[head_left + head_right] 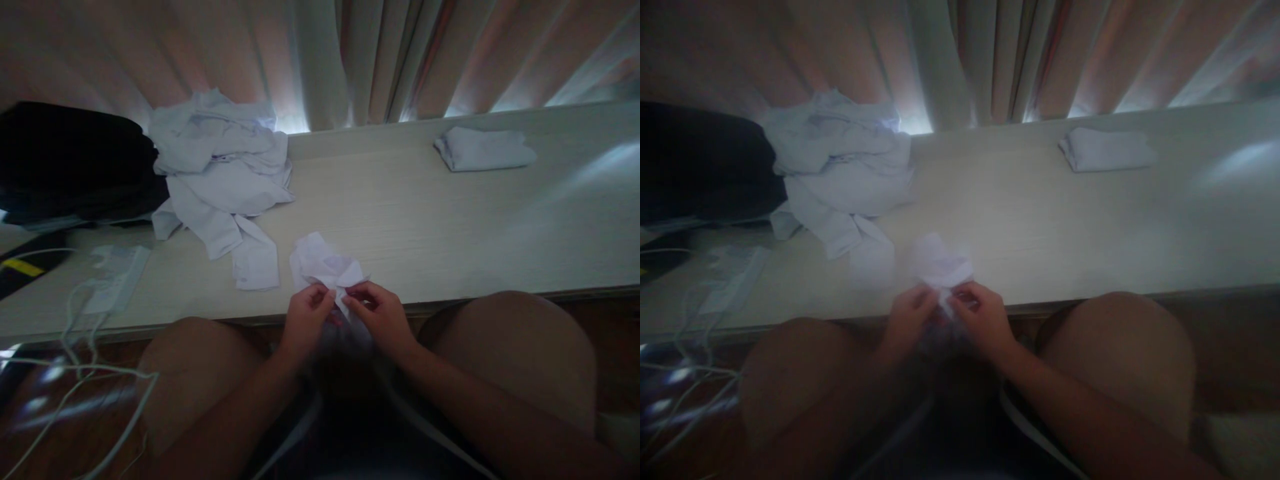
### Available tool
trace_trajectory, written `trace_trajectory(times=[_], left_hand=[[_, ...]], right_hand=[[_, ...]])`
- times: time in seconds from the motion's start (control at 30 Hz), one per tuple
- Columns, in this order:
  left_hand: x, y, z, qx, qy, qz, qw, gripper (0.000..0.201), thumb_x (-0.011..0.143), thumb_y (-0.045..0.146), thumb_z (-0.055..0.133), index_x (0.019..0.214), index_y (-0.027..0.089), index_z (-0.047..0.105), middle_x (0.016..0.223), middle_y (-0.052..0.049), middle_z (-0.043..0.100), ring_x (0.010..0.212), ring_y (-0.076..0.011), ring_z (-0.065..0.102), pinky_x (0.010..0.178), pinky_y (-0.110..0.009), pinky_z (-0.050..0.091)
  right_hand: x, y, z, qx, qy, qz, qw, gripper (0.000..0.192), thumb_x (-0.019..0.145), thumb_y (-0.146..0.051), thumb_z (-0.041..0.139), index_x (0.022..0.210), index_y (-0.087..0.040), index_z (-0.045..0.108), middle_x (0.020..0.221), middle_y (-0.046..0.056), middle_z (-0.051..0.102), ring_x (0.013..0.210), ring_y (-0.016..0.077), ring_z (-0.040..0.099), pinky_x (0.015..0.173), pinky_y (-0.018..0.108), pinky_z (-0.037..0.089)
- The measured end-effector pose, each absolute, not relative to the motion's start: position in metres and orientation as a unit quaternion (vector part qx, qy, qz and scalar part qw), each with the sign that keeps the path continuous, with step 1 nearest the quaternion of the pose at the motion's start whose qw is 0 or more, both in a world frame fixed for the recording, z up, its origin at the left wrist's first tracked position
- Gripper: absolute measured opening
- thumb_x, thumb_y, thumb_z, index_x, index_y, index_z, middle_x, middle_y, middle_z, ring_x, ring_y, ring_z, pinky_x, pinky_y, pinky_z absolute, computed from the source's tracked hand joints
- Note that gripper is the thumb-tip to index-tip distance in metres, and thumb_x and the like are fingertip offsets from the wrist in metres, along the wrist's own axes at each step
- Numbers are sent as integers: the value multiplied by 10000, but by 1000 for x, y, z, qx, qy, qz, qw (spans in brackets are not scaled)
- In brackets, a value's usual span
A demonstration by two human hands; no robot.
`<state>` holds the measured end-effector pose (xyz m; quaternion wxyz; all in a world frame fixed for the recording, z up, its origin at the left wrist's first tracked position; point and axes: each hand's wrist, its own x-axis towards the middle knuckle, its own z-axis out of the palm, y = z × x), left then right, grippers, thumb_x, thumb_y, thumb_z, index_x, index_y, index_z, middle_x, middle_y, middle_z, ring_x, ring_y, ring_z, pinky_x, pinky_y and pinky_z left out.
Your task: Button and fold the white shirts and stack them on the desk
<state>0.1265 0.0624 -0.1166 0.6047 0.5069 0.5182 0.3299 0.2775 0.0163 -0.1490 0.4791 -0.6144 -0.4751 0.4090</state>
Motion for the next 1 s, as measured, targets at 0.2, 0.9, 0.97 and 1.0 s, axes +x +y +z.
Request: trace_trajectory(times=[0.2,0.9,0.97,1.0], left_hand=[[123,63,-126,486,501,319,641,251,756,387,682,696,152,620,602,26,590,495,-111,553,416,-199,451],[113,67,-136,450,426,193,761,349,749,397,761,944,113,705,756,-61,699,543,-130,621,450,-225,526],[114,64,-134,460,436,189,750,333,713,354,793,919,110,699,738,-67,710,547,-145,640,446,-226,527],[116,62,-134,460,445,197,743,333,697,334,803,920,112,694,729,-67,714,555,-157,651,440,-227,527]], right_hand=[[278,14,-147,-609,-487,402,480,130,820,-314,722,889,-205,728,875,32,738,811,181,687,712,274,538],[285,11,-155,-624,-481,427,444,20,752,-216,706,756,-198,714,760,14,724,727,179,654,682,281,482],[287,13,-155,-625,-488,426,436,54,765,-185,663,768,-194,716,767,16,725,729,177,653,679,277,475],[288,15,-155,-623,-493,424,434,71,771,-176,648,772,-194,717,770,16,724,733,176,652,680,276,473]])
